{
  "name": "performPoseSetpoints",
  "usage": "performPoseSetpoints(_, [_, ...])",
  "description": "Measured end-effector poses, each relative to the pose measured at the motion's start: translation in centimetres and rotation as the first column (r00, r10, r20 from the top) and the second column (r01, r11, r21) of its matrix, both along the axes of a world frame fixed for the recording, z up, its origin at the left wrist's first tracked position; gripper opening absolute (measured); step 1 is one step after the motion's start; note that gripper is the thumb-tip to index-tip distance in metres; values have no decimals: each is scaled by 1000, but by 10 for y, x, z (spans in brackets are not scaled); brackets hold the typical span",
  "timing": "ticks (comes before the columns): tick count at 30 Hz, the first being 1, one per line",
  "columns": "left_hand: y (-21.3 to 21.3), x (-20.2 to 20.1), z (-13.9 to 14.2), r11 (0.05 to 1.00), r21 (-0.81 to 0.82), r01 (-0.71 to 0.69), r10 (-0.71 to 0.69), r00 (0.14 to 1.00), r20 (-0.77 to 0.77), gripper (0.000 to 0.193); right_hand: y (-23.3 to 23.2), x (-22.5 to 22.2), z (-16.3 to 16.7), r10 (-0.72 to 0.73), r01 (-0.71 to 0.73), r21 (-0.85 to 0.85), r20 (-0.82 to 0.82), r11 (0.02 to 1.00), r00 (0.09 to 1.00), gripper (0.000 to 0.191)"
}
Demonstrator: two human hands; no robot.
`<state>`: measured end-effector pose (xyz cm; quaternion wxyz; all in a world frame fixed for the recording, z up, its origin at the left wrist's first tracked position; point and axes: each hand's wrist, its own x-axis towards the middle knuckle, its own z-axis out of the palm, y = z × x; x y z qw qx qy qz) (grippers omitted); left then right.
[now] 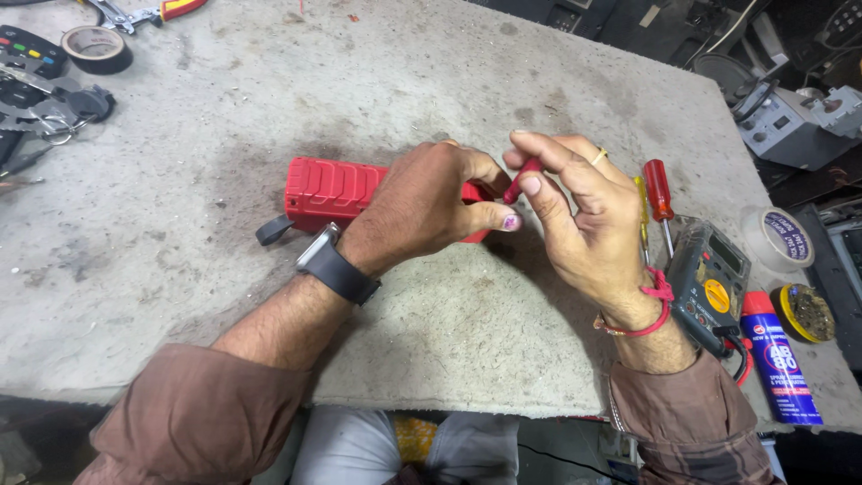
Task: The person assembles a red portable speaker by opening the casing, inserting internal components, and securing the cover with screws. They use a screwdriver to tighten the screws and ensure the casing is properly closed.
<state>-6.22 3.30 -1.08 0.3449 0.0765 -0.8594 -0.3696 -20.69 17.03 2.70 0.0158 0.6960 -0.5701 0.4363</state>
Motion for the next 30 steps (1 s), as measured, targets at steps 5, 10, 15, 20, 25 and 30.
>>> performPoseSetpoints(5, [4,-6,-1,994,110,9,-6,1000,-23,33,-3,1,-1,-219,215,-50,-84,975,972,25])
performPoseSetpoints(10, [-1,-12,-7,976,212,40,-59,994,87,21,-3,2,1,-14,7,43,185,999,983,28])
performPoseSetpoints(15, [-1,-14,-15,964,66,258,-238,946,-222,33,-7,1,0,-127,123,-61,-71,991,989,31])
performPoseSetpoints(20, [0,-16,-13,972,199,128,-130,992,-1,17,-2,0,-1,6,-7,3,161,1000,987,31])
performPoseSetpoints(25, [-1,-14,-17,944,77,321,-283,907,-311,40,-4,3,0,-114,113,-30,-31,993,993,32])
performPoseSetpoints(30, [-6,-20,-21,960,197,199,-188,980,-69,21,-5,3,-3,-65,67,-29,47,997,997,33])
